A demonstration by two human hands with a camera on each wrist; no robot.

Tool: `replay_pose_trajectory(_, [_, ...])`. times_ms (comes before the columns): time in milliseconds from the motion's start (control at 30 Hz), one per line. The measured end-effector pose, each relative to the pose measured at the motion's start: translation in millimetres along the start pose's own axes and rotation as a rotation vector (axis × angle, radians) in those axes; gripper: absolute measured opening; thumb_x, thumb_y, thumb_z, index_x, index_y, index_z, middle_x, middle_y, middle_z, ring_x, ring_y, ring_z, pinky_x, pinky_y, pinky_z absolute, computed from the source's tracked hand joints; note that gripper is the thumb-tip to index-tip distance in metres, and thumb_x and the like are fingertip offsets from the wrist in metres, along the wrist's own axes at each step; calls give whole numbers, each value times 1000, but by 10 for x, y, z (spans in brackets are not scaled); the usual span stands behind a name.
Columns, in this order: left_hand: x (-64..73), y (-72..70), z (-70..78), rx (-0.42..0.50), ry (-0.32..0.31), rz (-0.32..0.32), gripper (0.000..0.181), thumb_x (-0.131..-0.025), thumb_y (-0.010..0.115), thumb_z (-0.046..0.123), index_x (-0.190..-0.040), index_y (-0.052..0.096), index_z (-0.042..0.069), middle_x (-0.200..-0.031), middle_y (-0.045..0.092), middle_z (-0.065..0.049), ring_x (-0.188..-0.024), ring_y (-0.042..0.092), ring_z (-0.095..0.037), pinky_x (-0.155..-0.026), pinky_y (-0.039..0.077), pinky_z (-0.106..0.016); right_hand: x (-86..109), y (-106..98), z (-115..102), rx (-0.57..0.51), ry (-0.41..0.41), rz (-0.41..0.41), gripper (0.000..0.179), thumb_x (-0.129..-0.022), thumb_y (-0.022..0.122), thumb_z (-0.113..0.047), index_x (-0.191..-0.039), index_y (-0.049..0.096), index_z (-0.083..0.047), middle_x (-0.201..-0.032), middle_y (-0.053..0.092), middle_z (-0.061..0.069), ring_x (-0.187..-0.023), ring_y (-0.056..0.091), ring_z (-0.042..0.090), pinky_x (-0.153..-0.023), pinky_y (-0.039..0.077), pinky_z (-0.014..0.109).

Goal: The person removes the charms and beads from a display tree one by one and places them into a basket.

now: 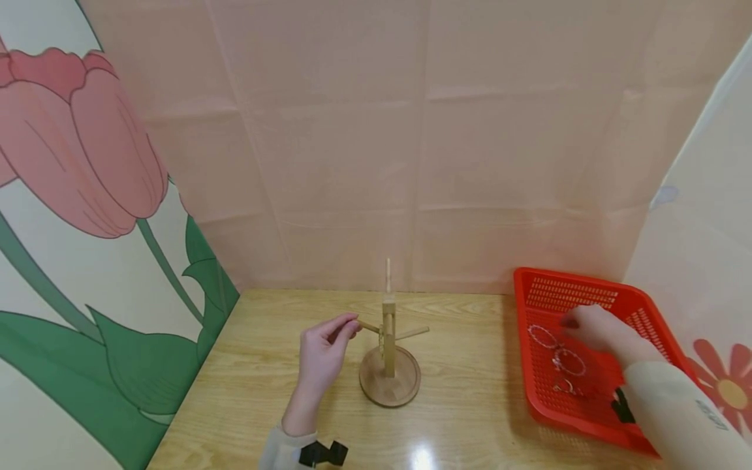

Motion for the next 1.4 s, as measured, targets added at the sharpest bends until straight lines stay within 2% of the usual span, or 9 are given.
replay_pose_trajectory(133, [-2, -9, 3, -2, 13, 5, 12, -100, 77, 6, -110, 84, 6, -95, 82, -4, -85, 79, -32, -75, 65, -27, -13, -18, -25, -3, 13, -31, 28, -97, 80, -16, -116, 76, 4, -100, 76, 12, -88, 71, 28, -80, 63, 58])
replay_pose_trajectory(233, [-2, -13, 6, -9, 48, 15, 12, -98, 78, 6, -109, 84, 5, -95, 82, -3, -84, 79, -36, -73, 65, -25, -14, -46, -61, 8, -3, -29, 29, -97, 79, -18, -115, 76, 5, -100, 77, 13, -88, 71, 29, -79, 63, 58])
replay_pose_trajectory(367, [-5, -16, 5, -20, 85, 30, 11, -97, 79, 5, -107, 84, 6, -95, 82, -2, -82, 79, -35, -72, 64, -24, -4, -93, -148, 16, -34, -3, 30, -99, 78, -22, -114, 77, 5, -97, 77, 12, -86, 71, 27, -79, 63, 58])
replay_pose_trajectory(600, [-8, -18, -4, -39, 110, 45, 11, -96, 80, 4, -106, 85, 7, -93, 82, -3, -80, 78, -19, -71, 63, -22, 6, -208, -350, -31, -33, 11, 39, -101, 77, -32, -119, 78, 3, -95, 76, 7, -79, 67, 21, -73, 64, 48])
replay_pose_trajectory(800, [-4, 0, 36, -84, 195, 36, 11, -94, 81, -1, -103, 84, 4, -94, 82, -10, -77, 79, -25, -70, 63, -20, 28, -285, -529, -43, -73, 74, 43, -102, 75, -35, -124, 77, 2, -101, 78, 10, -84, 68, 23, -76, 64, 46])
replay_pose_trajectory(967, [8, 14, 50, -103, 233, 31, 11, -94, 81, -2, -104, 84, 3, -94, 82, -10, -76, 79, -25, -69, 62, -19, 103, -365, -788, -77, -98, 107, 46, -102, 75, -40, -129, 77, -3, -103, 77, 5, -87, 67, 21, -71, 60, 36])
replay_pose_trajectory(1100, [11, 14, 37, -103, 226, 38, 11, -93, 82, -1, -104, 84, 3, -93, 82, -9, -76, 78, -21, -68, 62, -19, 142, -413, -1074, -68, -161, 140, 39, -102, 75, -35, -127, 78, -5, -108, 78, 5, -94, 71, 23, -82, 64, 49])
replay_pose_trajectory(1200, [13, 17, 30, -97, 220, 42, 10, -93, 82, 0, -103, 84, 3, -92, 82, -9, -75, 78, -19, -66, 62, -20, 156, -435, -1280, -57, -202, 166, 35, -103, 75, -30, -124, 79, -4, -110, 79, 8, -99, 73, 25, -92, 61, 59])
replay_pose_trajectory(1400, [26, 35, 14, -25, 175, 33, 10, -90, 85, -3, -99, 85, 2, -90, 81, -13, -74, 78, -18, -64, 64, -24, 182, -418, -1630, -105, -225, 164, 35, -103, 75, -30, -124, 79, -3, -109, 80, 9, -97, 73, 23, -91, 62, 55])
Point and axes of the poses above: each hand's wrist, its own x-axis away from the middle knuckle, its own y-axis out of the palm, z = x × y, the point moved 5 cm from there along -x, towards the middle knuckle
